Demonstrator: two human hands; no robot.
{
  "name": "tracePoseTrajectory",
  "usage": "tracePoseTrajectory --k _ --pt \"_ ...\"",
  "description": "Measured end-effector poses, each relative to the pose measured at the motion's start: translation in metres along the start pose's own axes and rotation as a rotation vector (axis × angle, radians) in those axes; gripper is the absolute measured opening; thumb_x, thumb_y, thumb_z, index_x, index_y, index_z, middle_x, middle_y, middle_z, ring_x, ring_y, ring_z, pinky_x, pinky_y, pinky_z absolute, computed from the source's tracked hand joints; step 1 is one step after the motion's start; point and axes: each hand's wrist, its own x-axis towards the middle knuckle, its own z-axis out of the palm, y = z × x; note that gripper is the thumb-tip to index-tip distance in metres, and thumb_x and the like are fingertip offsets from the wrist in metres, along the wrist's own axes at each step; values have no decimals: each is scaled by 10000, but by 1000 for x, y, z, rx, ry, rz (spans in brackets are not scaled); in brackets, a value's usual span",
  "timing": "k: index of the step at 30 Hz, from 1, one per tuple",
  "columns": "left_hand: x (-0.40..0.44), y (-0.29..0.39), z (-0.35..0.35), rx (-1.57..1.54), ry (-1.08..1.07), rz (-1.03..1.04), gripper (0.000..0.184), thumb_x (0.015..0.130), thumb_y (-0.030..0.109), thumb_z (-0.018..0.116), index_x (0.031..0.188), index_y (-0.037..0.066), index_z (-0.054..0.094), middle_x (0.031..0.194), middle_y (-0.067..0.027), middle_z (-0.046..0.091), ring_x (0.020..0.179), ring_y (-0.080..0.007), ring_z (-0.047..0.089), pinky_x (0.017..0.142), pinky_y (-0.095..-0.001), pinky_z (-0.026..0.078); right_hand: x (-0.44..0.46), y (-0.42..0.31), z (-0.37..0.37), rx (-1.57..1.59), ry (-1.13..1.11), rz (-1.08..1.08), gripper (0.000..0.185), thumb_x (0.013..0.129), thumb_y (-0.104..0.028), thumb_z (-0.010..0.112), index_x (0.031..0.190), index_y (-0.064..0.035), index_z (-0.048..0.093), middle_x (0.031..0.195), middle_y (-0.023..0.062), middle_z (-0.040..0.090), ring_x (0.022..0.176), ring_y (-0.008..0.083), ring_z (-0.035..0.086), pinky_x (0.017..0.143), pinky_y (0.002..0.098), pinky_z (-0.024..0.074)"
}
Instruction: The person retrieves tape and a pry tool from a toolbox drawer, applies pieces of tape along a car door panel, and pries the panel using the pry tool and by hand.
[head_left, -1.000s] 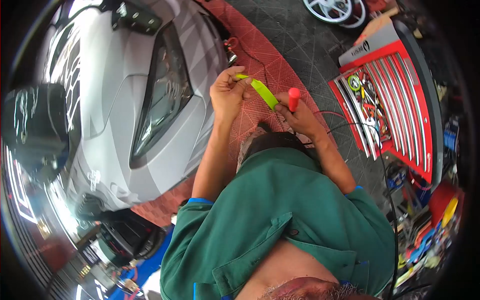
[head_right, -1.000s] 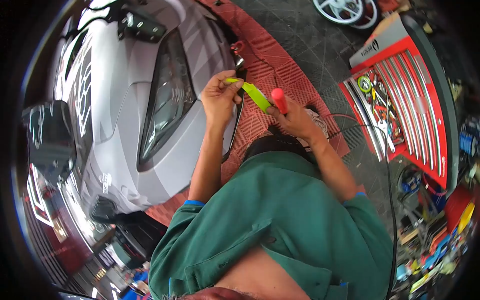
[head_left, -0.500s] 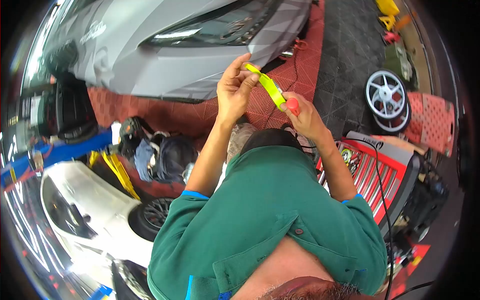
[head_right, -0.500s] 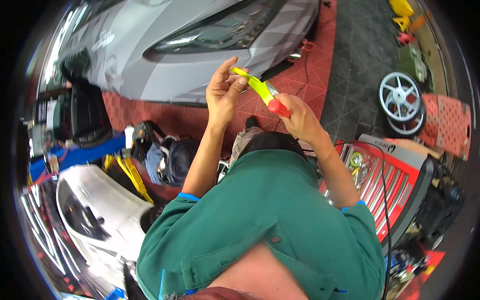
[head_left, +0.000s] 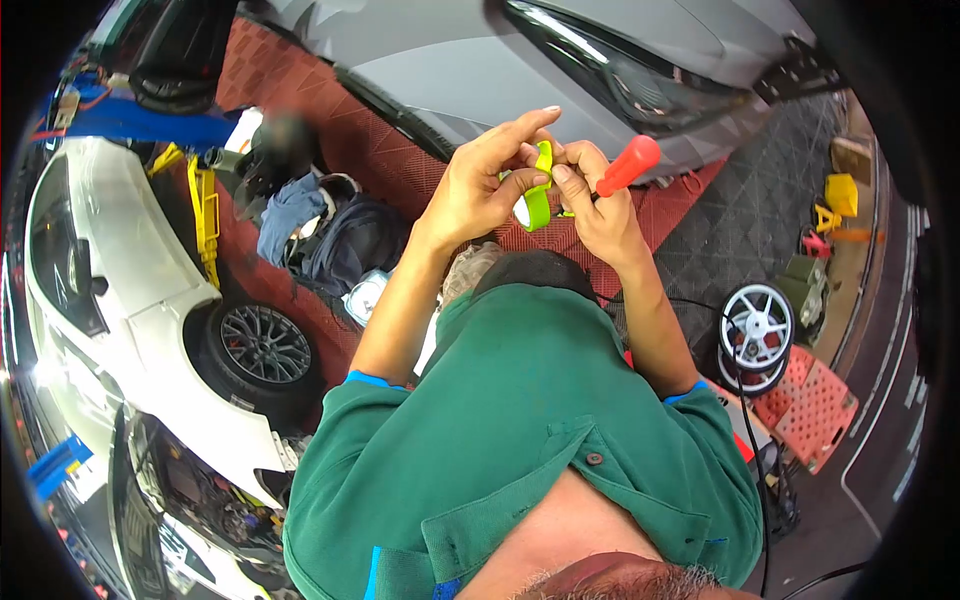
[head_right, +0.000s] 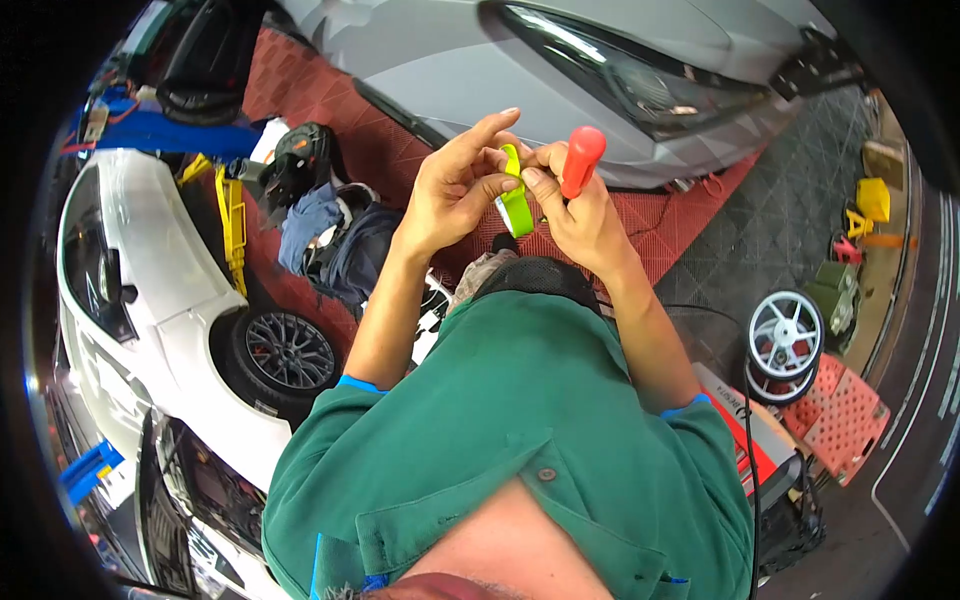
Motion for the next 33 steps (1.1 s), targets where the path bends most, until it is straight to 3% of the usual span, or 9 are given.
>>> tracePoseTrajectory --k 3,6,8,10,12,15,22,24,33 --pt "-3 2 -45 72 21 17 722 867 -205 611 1530 49 480 1188 -83 662 971 -114 628 881 -258 544 29 -5 29 54 -103 67 170 1063 -149 577 1106 16 582 997 121 642 842 231 643 792 389 520" --pt "-9 3 -79 122 62 14 726 859 -209 609 1522 66 500 1182 -81 669 980 -119 638 881 -269 548 54 -3 57 -16 -151 -57 149 1086 -155 539 1127 -19 580 863 21 575 739 85 561 638 266 458" --pt "-14 4 -93 160 103 -1 728 849 -213 604 1512 74 516 1179 -85 674 989 -129 650 878 -279 554 69 -7 69 -79 -166 -79 146 1036 -120 596 1108 5 575 952 108 623 817 249 613 744 368 500" --pt "-16 10 -104 202 145 -25 732 835 -220 594 1500 80 533 1173 -91 679 993 -142 664 877 -291 563 80 -8 78 -136 -192 -120 156 990 -83 633 1093 16 570 991 156 642 861 347 635 797 423 522" --pt "-17 8 -111 220 190 -42 740 819 -225 581 1491 81 543 1151 -95 690 985 -153 676 877 -296 569 92 -8 83 -189 -231 -189 166 949 -43 649 1080 14 565 979 165 634 870 377 624 796 431 523" --pt "-16 7 -114 274 262 -23 754 803 -227 566 1486 92 552 1124 -103 706 969 -161 688 888 -304 573 109 -15 86 -311 -250 -360 172 904 -3 654 1051 13 568 949 162 625 872 381 627 787 441 522" --pt "-7 6 -114 339 372 -42 720 834 -161 620 1490 130 560 1124 -97 721 926 -151 681 878 -308 573 144 -16 80 -245 -349 -450 127 883 16 665 986 10 592 885 167 618 795 379 625 716 430 519" --pt "0 1 -114 358 414 -38 743 807 -140 663 1489 132 551 1100 -109 724 863 -182 695 821 -315 580 150 -13 76 -258 -343 -467 133 874 18 674 980 8 594 873 167 616 772 378 619 698 422 519" --pt "22 -30 -115 -19 609 -132 707 843 -122 693 1496 107 546 1128 -70 723 849 -84 639 790 -260 575 168 -1 78 -165 -236 -218 117 902 -30 669 991 5 602 841 150 609 731 317 617 676 377 502"
